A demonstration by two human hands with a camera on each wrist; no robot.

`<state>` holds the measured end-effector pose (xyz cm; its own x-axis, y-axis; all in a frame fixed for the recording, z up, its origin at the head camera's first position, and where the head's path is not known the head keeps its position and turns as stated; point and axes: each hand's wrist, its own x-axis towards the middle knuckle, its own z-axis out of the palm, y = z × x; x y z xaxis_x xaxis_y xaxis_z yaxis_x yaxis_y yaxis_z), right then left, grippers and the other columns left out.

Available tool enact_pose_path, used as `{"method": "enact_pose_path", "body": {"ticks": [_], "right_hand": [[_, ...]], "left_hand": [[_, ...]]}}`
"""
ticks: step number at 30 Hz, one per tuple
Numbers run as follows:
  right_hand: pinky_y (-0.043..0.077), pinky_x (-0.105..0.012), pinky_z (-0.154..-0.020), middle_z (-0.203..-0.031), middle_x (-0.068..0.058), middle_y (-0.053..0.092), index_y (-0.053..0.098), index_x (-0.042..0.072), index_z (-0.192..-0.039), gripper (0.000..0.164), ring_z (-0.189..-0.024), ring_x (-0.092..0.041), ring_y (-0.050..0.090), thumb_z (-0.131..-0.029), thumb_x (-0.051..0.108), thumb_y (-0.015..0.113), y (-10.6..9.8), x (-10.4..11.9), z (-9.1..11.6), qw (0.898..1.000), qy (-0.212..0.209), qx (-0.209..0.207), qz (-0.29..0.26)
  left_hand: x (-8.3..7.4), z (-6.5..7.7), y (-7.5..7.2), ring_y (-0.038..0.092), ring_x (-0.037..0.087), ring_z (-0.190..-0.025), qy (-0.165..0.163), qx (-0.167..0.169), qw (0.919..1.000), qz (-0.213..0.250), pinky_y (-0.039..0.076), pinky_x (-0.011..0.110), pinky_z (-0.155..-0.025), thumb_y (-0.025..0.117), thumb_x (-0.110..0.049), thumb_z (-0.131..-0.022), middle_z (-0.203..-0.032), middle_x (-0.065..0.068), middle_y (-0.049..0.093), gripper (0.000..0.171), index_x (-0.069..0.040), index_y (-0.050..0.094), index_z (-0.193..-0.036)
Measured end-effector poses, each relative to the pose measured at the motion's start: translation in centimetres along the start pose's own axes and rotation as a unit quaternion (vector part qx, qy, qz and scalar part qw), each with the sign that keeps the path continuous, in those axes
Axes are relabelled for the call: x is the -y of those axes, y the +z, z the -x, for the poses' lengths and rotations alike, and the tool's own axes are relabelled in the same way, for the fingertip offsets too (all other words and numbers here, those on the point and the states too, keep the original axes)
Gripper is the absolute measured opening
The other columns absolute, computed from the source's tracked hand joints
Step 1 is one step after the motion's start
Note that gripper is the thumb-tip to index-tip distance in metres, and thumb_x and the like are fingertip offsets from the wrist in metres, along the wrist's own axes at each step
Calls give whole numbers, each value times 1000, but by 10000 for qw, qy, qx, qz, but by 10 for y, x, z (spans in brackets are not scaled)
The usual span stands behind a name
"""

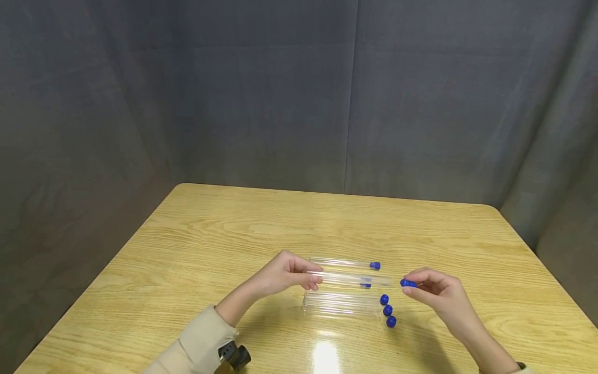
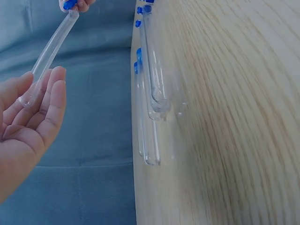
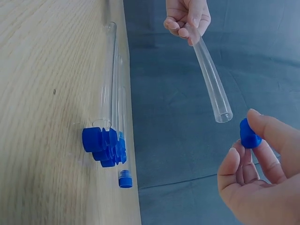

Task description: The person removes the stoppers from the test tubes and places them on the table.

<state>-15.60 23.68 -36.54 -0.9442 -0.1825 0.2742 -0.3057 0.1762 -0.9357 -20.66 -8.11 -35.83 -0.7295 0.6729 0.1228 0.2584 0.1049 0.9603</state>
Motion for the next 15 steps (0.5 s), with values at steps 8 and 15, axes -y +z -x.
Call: {"method": "enact_pose_path", "body": {"ticks": [8, 15], "right_hand": [[49, -21, -65, -87, 5, 61, 65, 2, -90, 12, -75, -9, 58, -80, -3, 62, -2, -3, -1, 9992, 367, -152, -5], [49, -21, -64, -85, 4, 60, 64, 0, -92, 12, -73, -9, 56, -80, -1, 63, -2, -6, 0, 9987, 465, -177, 96]], "left_hand": [[5, -6, -1, 61, 37, -80, -153, -24, 9996, -231, 50, 41, -73, 56, -7, -88, -91, 24, 63, 29, 13, 57, -109], [13, -9, -3, 60, 40, -80, -126, -21, 9994, -334, 51, 38, -72, 55, -5, -88, -93, 24, 63, 29, 14, 56, -110]]}}
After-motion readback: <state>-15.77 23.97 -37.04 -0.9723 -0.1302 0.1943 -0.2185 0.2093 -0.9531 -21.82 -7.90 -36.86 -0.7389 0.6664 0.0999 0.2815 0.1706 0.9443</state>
